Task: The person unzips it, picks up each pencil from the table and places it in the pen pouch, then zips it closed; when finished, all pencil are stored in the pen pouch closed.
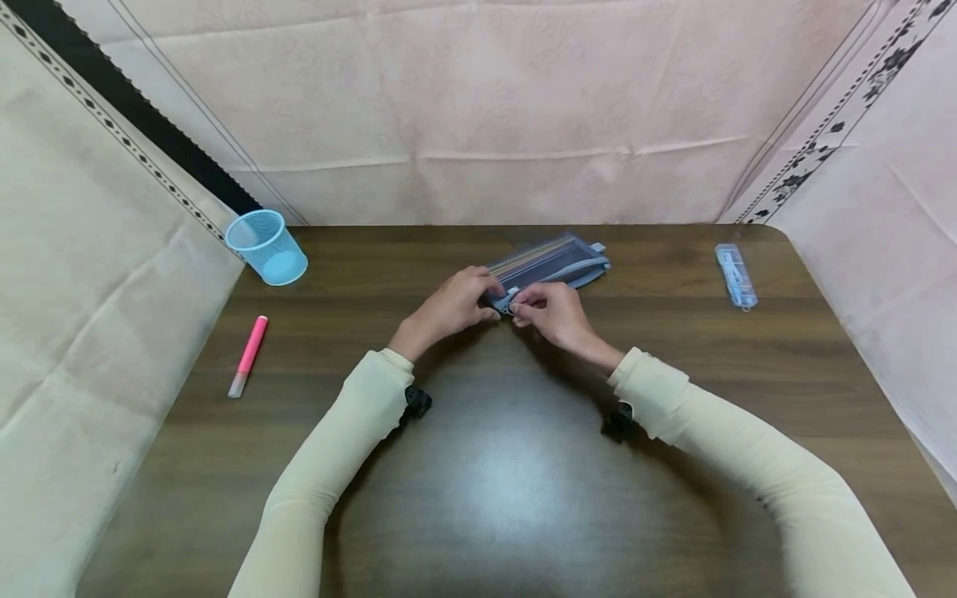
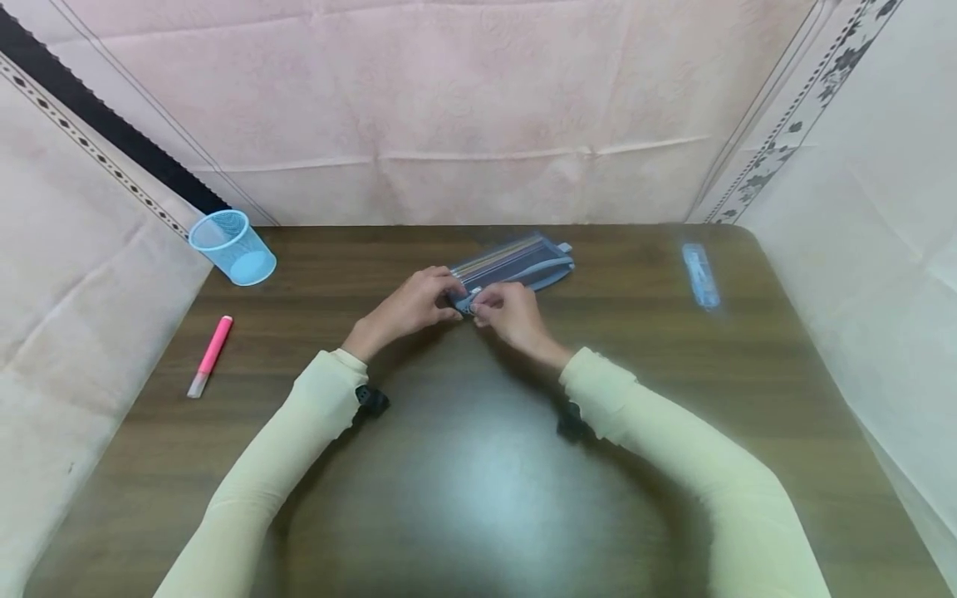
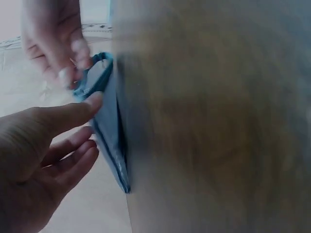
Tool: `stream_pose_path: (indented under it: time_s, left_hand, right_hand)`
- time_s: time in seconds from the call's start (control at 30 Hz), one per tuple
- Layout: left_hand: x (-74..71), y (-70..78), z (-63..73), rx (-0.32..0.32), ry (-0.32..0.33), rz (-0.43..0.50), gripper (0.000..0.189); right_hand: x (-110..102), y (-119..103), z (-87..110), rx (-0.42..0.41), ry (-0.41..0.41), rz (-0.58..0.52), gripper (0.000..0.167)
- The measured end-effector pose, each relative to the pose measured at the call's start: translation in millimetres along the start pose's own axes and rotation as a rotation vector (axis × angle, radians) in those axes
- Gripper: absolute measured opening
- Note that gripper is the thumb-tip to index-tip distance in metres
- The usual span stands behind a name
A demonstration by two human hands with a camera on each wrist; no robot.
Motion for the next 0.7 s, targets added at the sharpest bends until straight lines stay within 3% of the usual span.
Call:
stream_pose_path:
  time_s: [0.13,0.2,0.47,0.7]
  left_hand:
    - [1.0,5.0,-1.4,0.028,0.09,-0.068,0.025]
    - [0.9,7.7,-1.4,0.043,0.118,-0.093,0.022]
    - [-0.5,15.8,3.9,0.108,0.085,-0.184,0.021]
    - [-4.6,14.1,12.6,0.154,0.082,-0.223,0.015]
  right_hand:
    - [-6,1,-0.8,0.087,0.038,-0.219,0.015]
    - [-9,2,-0.7,0.106,0.07,-0.268,0.017]
    - [-30,21,-0.8,0.131,0.124,-0.196,0.02]
    - [-77,63,0.5,0.2,0.247,-0.131,0.023]
Point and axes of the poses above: each hand's wrist, its own z-axis away from the middle knuckle, its own x-axis out of the palm, y = z × x, the point moved 2 cm from there along -z, towards the middle knuckle, and after that the axes turned 2 degrees about -y, right-handed, at the moved point
